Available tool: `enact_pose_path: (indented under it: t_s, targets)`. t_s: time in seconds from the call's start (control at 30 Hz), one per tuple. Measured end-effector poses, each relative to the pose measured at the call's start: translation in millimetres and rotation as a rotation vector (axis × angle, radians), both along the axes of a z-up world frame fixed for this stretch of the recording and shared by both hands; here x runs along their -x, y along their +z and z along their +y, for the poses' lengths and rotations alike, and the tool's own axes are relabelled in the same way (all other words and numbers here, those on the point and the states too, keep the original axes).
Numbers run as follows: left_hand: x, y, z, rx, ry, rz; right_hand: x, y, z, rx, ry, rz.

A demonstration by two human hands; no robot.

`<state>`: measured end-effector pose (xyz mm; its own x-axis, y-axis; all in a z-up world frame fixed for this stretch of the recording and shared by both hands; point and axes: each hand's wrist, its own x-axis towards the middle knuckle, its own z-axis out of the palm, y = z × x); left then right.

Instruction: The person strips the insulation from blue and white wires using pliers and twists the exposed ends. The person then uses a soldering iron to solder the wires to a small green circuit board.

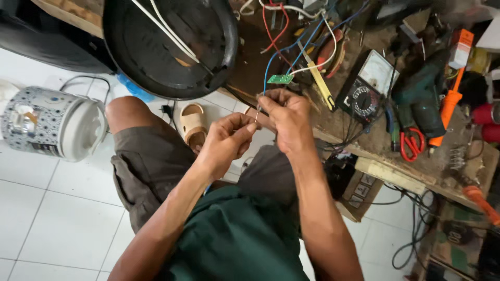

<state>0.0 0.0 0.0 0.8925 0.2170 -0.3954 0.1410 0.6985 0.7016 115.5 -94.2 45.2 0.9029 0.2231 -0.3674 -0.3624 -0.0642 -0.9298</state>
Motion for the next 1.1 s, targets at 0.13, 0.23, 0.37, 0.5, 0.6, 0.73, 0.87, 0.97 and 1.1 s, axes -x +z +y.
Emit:
enact_pose_path:
  t_s: [0.13, 0.23, 0.37, 0.5, 0.6, 0.73, 0.87, 0.97, 1.1]
  targets:
    - [-6, 11, 15, -0.172, -0.047, -0.029, -14, -2, -15, 0.052, 0.102, -0.079]
    - [-11, 24, 18, -0.356, 0.016, -0.092, -16, 12, -16, 0.029, 0.130, -0.115]
    - [-13, 42, 14, -0.509, 0.090, -0.117, -10, 47, -6, 0.008, 0.101, -0.107]
    - [-18, 46, 10, -0.646, 0.156, -0.098, -15, 65, -9, 0.041, 0.105, -0.057]
    - [-18, 44, 3, -0.667, 0.172, -0.052, -26, 34, -18, -0.005, 0.163, -0.111]
    - [-19, 54, -9, -0.617, 0.152, 0.047, -36, 11, -23, -0.093, 0.197, -0.154]
    - [-26, 39, -15, -0.581, 0.135, 0.012, -40, 24, -35, -0.125, 0.240, -0.200]
    - [-29, 57, -25, -0.530, 0.138, 0.026, -45, 14, -39, -0.112, 0.235, -0.220]
    - [-31, 59, -31, -0.466, 0.140, 0.046, -45, 23, -46, -0.123, 0.234, -0.195]
